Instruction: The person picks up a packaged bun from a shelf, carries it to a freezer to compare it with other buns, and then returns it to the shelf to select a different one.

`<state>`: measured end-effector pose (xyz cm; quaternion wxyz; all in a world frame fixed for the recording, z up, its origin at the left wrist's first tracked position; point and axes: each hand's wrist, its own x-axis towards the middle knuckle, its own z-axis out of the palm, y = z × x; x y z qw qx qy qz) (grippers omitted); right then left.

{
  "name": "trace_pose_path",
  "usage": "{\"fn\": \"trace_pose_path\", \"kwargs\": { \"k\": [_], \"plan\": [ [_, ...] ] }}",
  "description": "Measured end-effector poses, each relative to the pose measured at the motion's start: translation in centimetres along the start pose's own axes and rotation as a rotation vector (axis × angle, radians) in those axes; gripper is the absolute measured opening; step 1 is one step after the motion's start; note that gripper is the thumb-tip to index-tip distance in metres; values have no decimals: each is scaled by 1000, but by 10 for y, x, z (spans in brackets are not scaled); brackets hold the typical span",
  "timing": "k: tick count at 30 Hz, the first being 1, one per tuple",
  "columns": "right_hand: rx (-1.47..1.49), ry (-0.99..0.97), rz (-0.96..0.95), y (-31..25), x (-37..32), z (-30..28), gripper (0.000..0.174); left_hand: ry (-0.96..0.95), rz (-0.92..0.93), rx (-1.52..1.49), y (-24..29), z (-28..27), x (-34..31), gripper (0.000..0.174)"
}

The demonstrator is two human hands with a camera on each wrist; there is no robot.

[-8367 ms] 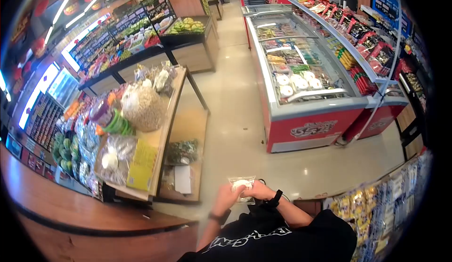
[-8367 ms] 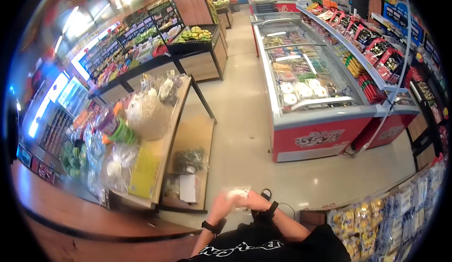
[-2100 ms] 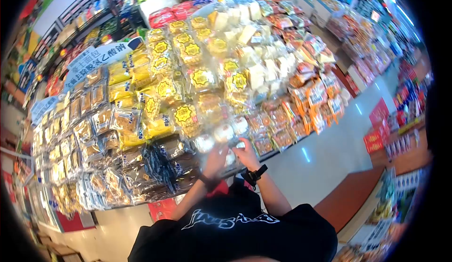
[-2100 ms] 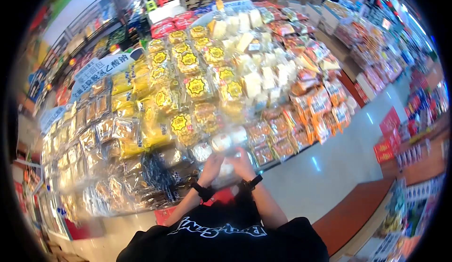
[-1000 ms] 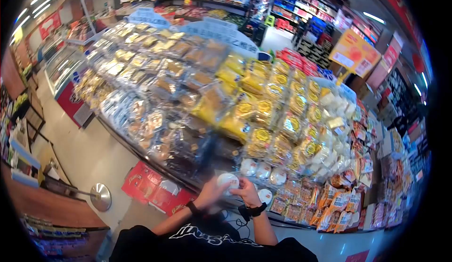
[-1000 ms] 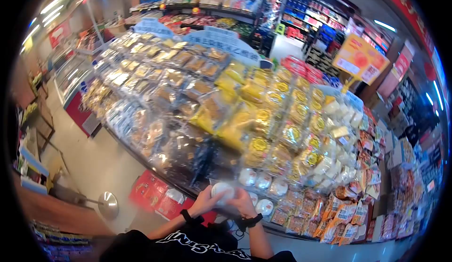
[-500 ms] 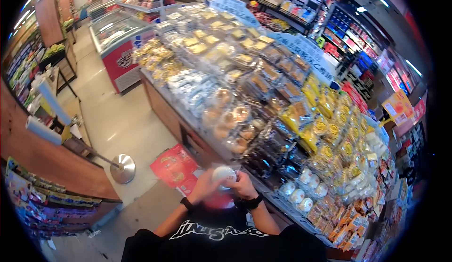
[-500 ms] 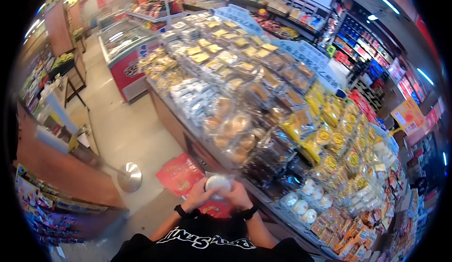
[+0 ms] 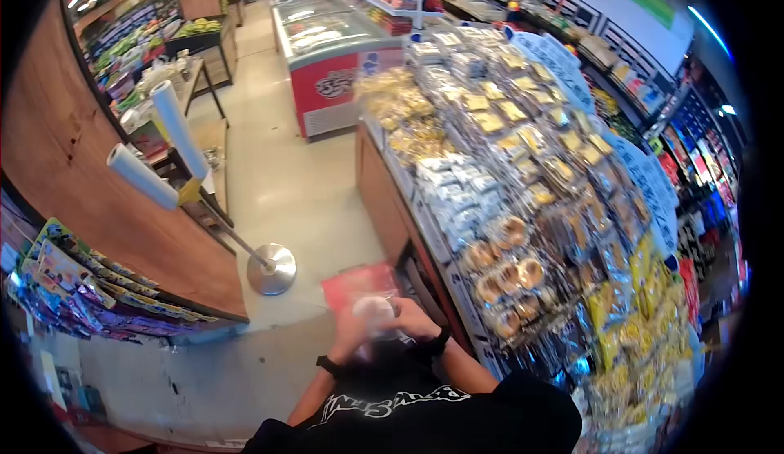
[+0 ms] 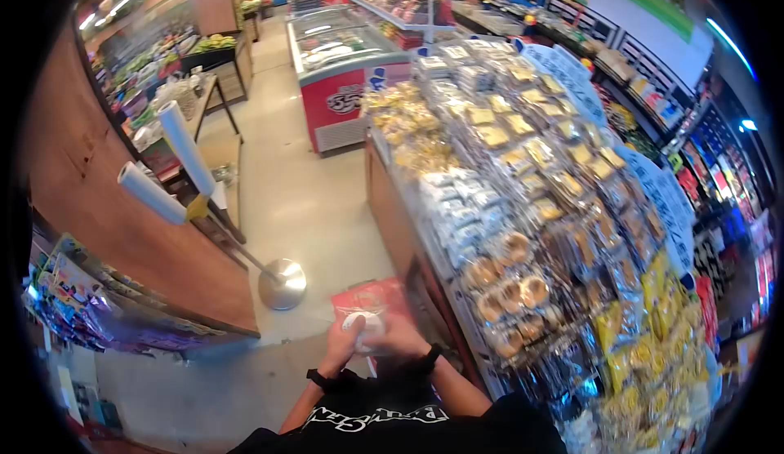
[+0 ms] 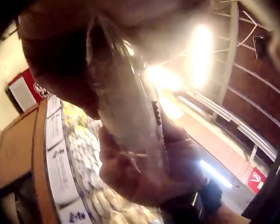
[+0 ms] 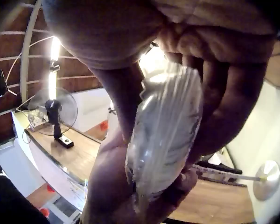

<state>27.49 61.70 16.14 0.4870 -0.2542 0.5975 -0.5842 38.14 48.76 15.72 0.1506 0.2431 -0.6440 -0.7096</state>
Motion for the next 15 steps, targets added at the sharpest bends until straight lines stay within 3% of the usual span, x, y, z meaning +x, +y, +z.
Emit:
{"fn": "trace_pose_path", "kwargs": {
  "k": [1, 2, 5, 7, 9, 10, 11, 13, 15],
  "plan": [
    [19, -57, 2, -5, 19, -1, 41, 64, 3, 40, 10, -8, 10, 33],
    [-52, -90, -44, -12, 40, -5, 41, 136, -23, 81, -21, -20, 34, 33],
    [-128, -122, 89, -73, 85, -14, 43, 198, -77, 259, 9, -39, 85, 32],
    [-255, -64, 2, -74, 123, -32, 45, 225, -85, 306, 21, -45, 127, 32],
    [-139, -32, -23, -69, 159, -49, 46, 145, 137, 378, 49, -41, 157, 34],
    [-159, -40, -6, -65, 176, -61, 44, 146, 138, 414, 61, -37, 169, 37],
    [-175, -53, 13, -74, 190, -71, 43, 149, 125, 435, 62, -38, 184, 37],
    [-61, -145, -40, -86, 217, -84, 34, 163, 347, 835, 54, -46, 212, 28],
    [-1, -216, -21, -111, 228, -90, 29, 173, 428, 861, 51, -51, 232, 28]
  ]
}}
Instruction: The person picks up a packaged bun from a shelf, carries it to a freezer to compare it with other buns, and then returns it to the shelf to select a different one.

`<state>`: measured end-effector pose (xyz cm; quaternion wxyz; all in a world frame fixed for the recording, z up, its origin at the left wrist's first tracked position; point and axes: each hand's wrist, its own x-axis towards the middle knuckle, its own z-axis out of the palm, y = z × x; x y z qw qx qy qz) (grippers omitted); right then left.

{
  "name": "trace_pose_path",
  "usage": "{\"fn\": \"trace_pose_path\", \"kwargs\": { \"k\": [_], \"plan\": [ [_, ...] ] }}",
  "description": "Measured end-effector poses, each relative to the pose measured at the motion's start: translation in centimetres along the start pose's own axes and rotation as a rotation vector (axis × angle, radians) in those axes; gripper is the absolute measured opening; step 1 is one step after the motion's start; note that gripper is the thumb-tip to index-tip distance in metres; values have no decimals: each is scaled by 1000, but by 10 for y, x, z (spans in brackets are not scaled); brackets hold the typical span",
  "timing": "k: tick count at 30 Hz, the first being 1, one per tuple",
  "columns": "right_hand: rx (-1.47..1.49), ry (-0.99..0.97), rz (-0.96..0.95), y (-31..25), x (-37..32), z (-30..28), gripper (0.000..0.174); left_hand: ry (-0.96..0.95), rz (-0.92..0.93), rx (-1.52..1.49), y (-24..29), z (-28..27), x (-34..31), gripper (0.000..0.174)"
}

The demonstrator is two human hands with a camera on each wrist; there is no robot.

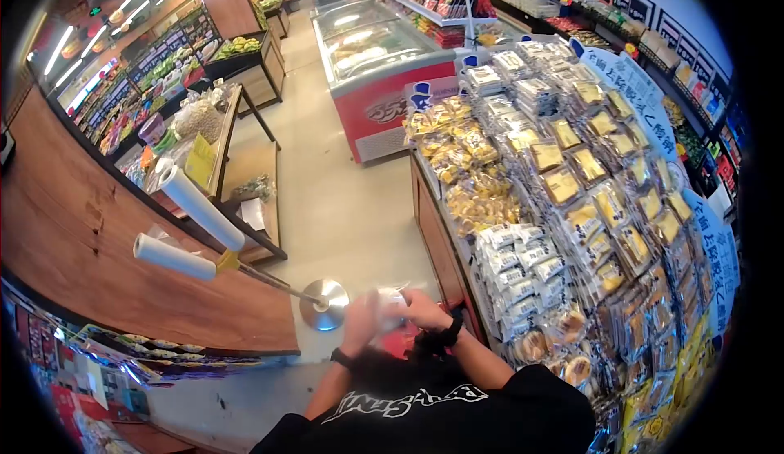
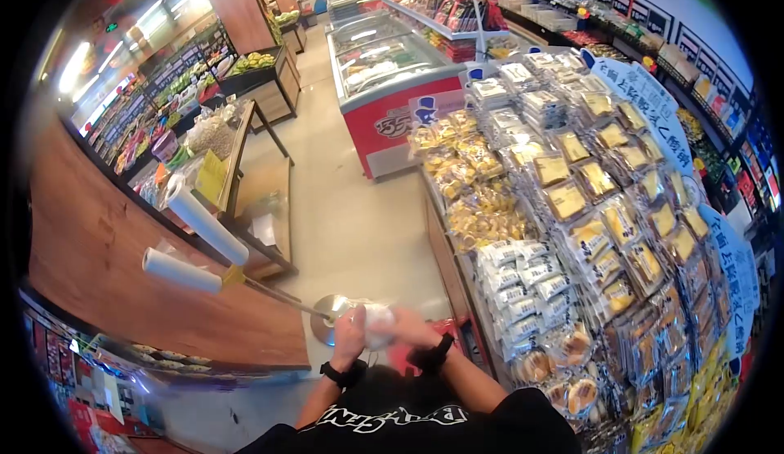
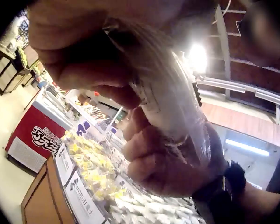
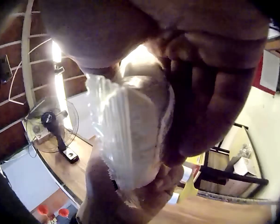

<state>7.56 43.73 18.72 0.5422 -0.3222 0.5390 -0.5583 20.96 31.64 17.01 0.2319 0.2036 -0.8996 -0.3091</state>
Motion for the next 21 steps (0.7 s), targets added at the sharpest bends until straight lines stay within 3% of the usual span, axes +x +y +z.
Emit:
{"fn": "trace_pose_path", "kwargs": {
  "k": [1, 2, 3, 5, 9, 14, 15, 19, 21],
  "plan": [
    [2, -9, 8, 2, 10, -5, 29, 27, -121, -100, 0, 0, 9, 33],
    [14, 2, 7, 8, 22, -10, 29, 56, -238, -201, 0, -1, 20, 50],
    [25, 15, 3, 15, 34, -14, 28, 60, -244, -201, 3, -5, 29, 50],
    [-46, 2, 44, 28, 62, -26, 30, -48, -474, -417, 6, -16, 50, 51],
    [-107, -64, 84, 45, 124, -44, 33, -19, -495, -420, -63, 6, 72, 47],
    [-360, -42, 204, -40, 193, -52, 35, -96, -502, -501, -118, -5, 137, 39],
    [-489, -39, 147, -24, 222, -65, 37, -116, -505, -591, -131, -6, 157, 36],
    [-388, -32, 200, -46, 306, -100, 31, -142, -438, -625, -159, -37, 255, 30],
    [-220, -76, 4, -78, 347, -109, 29, -173, -405, -561, -172, -57, 305, 26]
  ]
}}
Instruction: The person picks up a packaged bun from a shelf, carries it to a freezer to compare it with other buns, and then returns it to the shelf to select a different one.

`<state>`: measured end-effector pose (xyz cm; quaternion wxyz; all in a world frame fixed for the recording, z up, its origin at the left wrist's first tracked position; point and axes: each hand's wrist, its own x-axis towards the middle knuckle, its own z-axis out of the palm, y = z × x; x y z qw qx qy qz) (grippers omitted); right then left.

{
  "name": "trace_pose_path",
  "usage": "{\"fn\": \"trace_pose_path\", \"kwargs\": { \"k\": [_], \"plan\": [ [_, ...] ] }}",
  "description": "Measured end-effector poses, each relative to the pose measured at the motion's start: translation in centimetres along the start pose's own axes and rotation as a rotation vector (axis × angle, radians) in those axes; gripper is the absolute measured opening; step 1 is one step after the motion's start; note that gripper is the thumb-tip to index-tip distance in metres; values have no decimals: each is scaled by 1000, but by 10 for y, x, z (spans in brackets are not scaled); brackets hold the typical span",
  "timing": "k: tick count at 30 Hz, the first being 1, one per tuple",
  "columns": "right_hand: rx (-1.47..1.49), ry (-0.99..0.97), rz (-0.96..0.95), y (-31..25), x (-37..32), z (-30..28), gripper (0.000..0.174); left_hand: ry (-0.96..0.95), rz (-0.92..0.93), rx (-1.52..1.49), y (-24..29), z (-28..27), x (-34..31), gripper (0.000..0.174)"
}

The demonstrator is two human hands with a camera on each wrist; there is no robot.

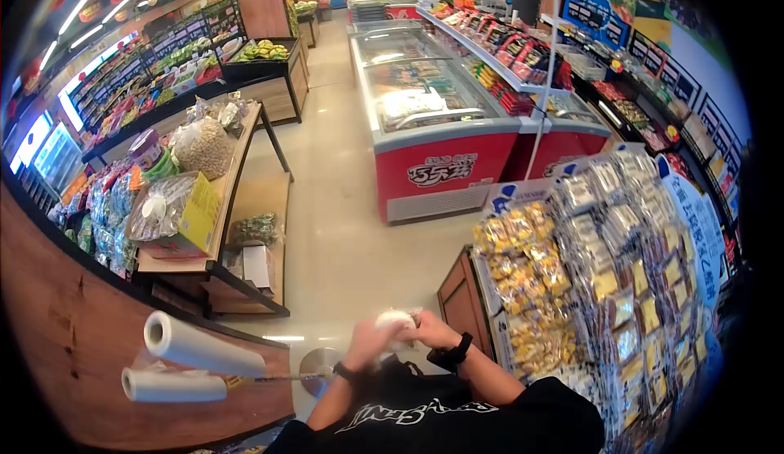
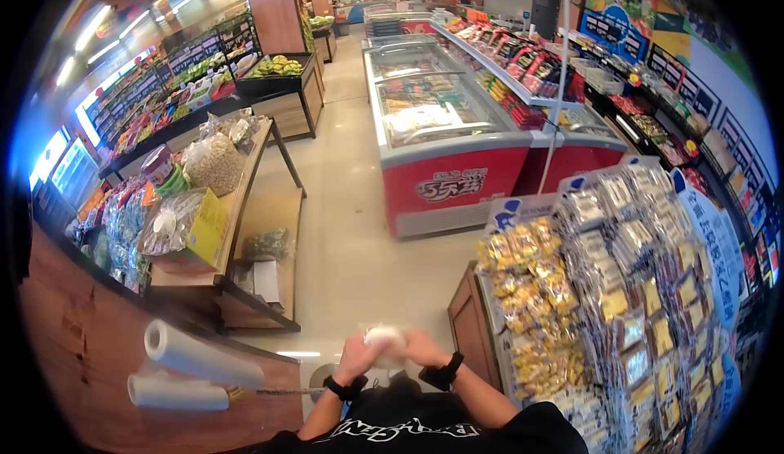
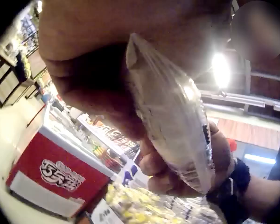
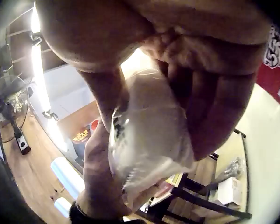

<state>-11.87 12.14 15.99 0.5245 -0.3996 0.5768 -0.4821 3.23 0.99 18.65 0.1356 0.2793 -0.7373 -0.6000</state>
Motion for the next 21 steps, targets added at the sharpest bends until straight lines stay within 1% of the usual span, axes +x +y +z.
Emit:
{"fn": "trace_pose_path", "kwargs": {
  "k": [1, 3, 4, 6, 7, 8, 9, 12, 13, 14, 16, 17, 18, 19, 20, 21],
  "plan": [
    [18, 18, -121, 0, 23, -6, 30, 8, -5, -5, 5, -11, 19, 26],
    [117, 43, -85, -26, 54, -14, 29, 53, 219, 19, 17, -32, 54, 24],
    [121, 36, -82, -38, 65, -18, 29, 72, 233, 5, 19, -40, 69, 23],
    [221, 36, -117, -55, 89, -20, 28, 76, 221, 48, 25, -57, 89, 23],
    [234, 27, -118, -55, 102, -20, 28, 77, 220, 86, 27, -66, 99, 23],
    [301, 38, -102, -53, 115, -21, 27, 110, 257, 85, 19, -71, 110, 22],
    [367, 48, -88, -51, 130, -21, 27, 117, 253, 100, 13, -78, 119, 22],
    [356, 13, -84, -48, 183, -25, 29, 169, 211, -24, -4, -101, 151, 24],
    [345, -1, -75, -45, 199, -27, 30, 182, 211, -14, -10, -110, 162, 24],
    [311, -31, -56, -27, 223, -33, 32, 201, 165, -51, -15, -119, 173, 24],
    [297, -87, -36, -26, 270, -39, 32, 250, 85, -115, -15, -139, 194, 27],
    [276, -125, -15, -26, 293, -42, 32, 271, 77, -109, -14, -150, 205, 27],
    [278, -147, -11, -22, 316, -44, 32, 328, -1, -133, -12, -159, 215, 27],
    [263, -181, 23, -23, 344, -46, 31, 385, -68, -155, -9, -172, 232, 27],
    [251, -212, 53, -26, 372, -48, 31, 402, -64, -145, -8, -185, 247, 27],
    [252, -227, 36, -42, 396, -51, 31, 450, -50, -119, -11, -199, 261, 28]
  ]
}}
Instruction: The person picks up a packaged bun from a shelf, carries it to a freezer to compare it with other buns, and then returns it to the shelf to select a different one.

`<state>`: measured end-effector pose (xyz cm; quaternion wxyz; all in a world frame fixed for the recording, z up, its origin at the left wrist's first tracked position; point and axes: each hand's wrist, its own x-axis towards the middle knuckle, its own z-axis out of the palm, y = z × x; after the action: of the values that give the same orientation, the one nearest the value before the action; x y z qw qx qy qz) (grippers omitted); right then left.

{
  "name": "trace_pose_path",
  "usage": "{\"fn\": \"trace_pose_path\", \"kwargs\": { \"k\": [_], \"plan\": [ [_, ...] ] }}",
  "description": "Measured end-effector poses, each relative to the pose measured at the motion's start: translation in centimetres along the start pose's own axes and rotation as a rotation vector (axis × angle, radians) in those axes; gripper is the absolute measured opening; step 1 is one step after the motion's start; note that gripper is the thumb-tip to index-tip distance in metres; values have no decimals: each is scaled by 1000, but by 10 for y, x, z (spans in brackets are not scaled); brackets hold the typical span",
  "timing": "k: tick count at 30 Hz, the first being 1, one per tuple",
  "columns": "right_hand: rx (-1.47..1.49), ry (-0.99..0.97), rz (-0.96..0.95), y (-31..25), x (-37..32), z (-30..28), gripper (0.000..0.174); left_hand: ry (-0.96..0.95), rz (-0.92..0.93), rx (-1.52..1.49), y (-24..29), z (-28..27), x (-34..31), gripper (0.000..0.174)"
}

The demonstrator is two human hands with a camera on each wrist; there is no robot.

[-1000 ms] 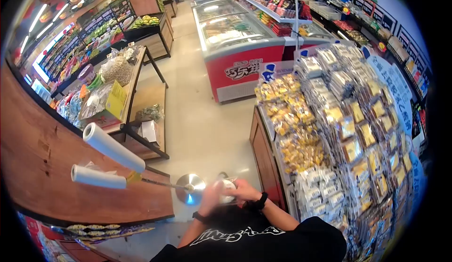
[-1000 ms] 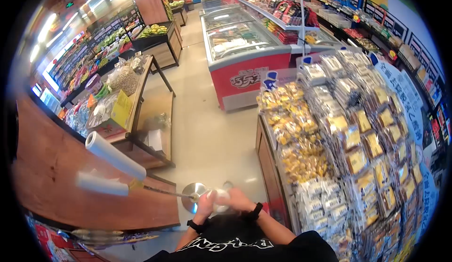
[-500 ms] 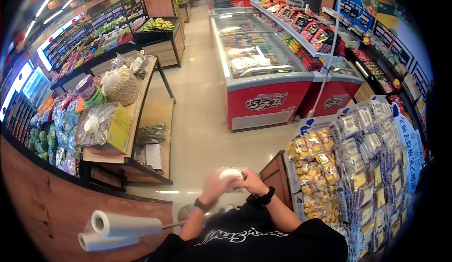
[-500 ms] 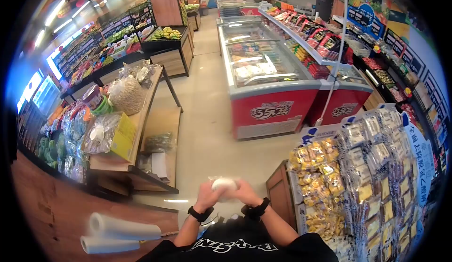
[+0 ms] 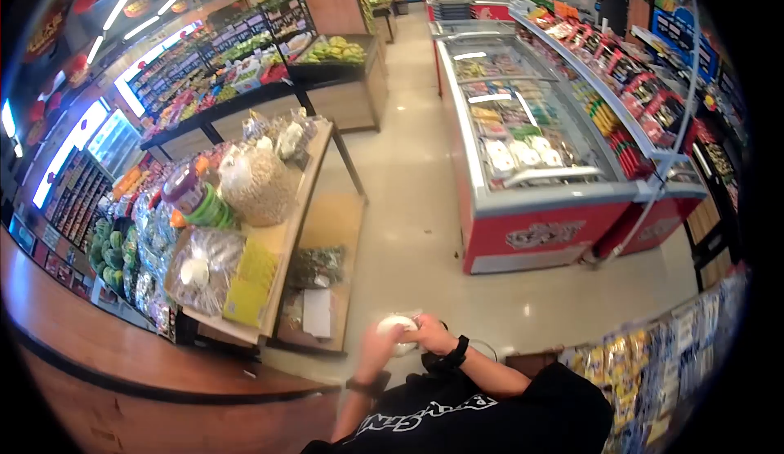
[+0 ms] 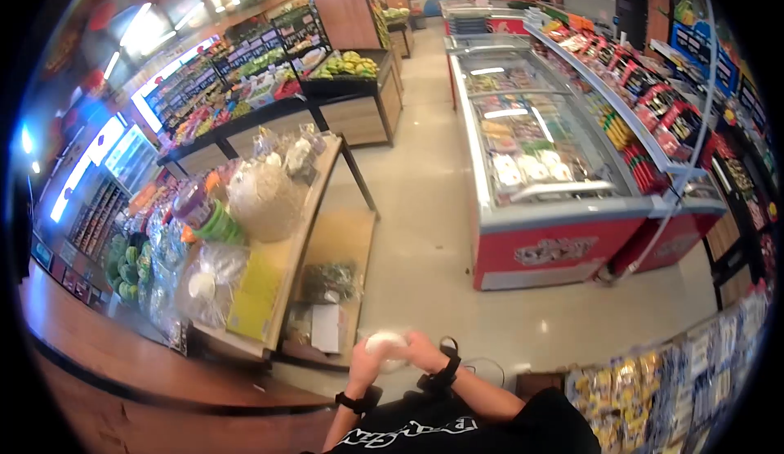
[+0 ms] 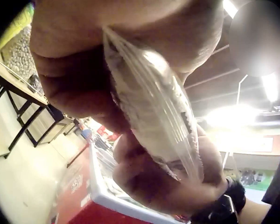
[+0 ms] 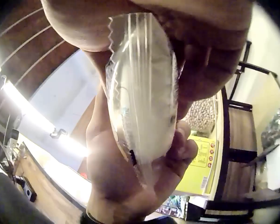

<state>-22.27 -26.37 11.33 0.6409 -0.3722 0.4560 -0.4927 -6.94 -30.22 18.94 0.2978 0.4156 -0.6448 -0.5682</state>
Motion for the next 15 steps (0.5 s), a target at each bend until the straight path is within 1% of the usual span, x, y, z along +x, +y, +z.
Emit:
{"fn": "trace_pose_path", "kwargs": {
  "k": [1, 2, 3, 4, 6, 7, 8, 9, 10, 12, 13, 14, 15],
  "plan": [
    [-175, 10, -89, -28, 18, -1, 30, 45, 27, 20, -1, -7, 21, 29],
    [-347, 23, -174, -53, 32, -1, 30, 79, -6, 11, -8, -14, 42, 32],
    [-333, 41, -200, -92, 38, 3, 29, 85, -7, 8, 4, -19, 61, 33],
    [-317, 22, -188, -101, 59, -7, 29, 94, -25, 6, 14, -22, 74, 33],
    [47, -7, -72, -97, 100, -18, 29, 113, -82, 5, 5, -31, 108, 33],
    [61, -20, -59, -95, 118, -23, 29, 149, -89, 49, 5, -31, 122, 32],
    [99, -16, -101, -95, 134, -30, 29, 158, -100, 55, 6, -28, 134, 32],
    [133, -8, -145, -99, 146, -37, 30, 185, -65, -17, 11, -24, 146, 32],
    [135, -11, -139, -101, 153, -44, 30, 211, -29, -92, 15, -22, 155, 32],
    [22, -12, -126, -109, 163, -61, 32, 173, -48, -93, 23, -20, 173, 31],
    [86, -33, -72, -120, 163, -67, 32, 138, -72, -60, 25, -17, 181, 30],
    [87, -27, -71, -119, 170, -75, 32, 101, -98, -25, 28, -14, 191, 29],
    [207, -35, -71, -117, 177, -82, 32, 58, -121, -53, 35, -11, 203, 30]
  ]
}}
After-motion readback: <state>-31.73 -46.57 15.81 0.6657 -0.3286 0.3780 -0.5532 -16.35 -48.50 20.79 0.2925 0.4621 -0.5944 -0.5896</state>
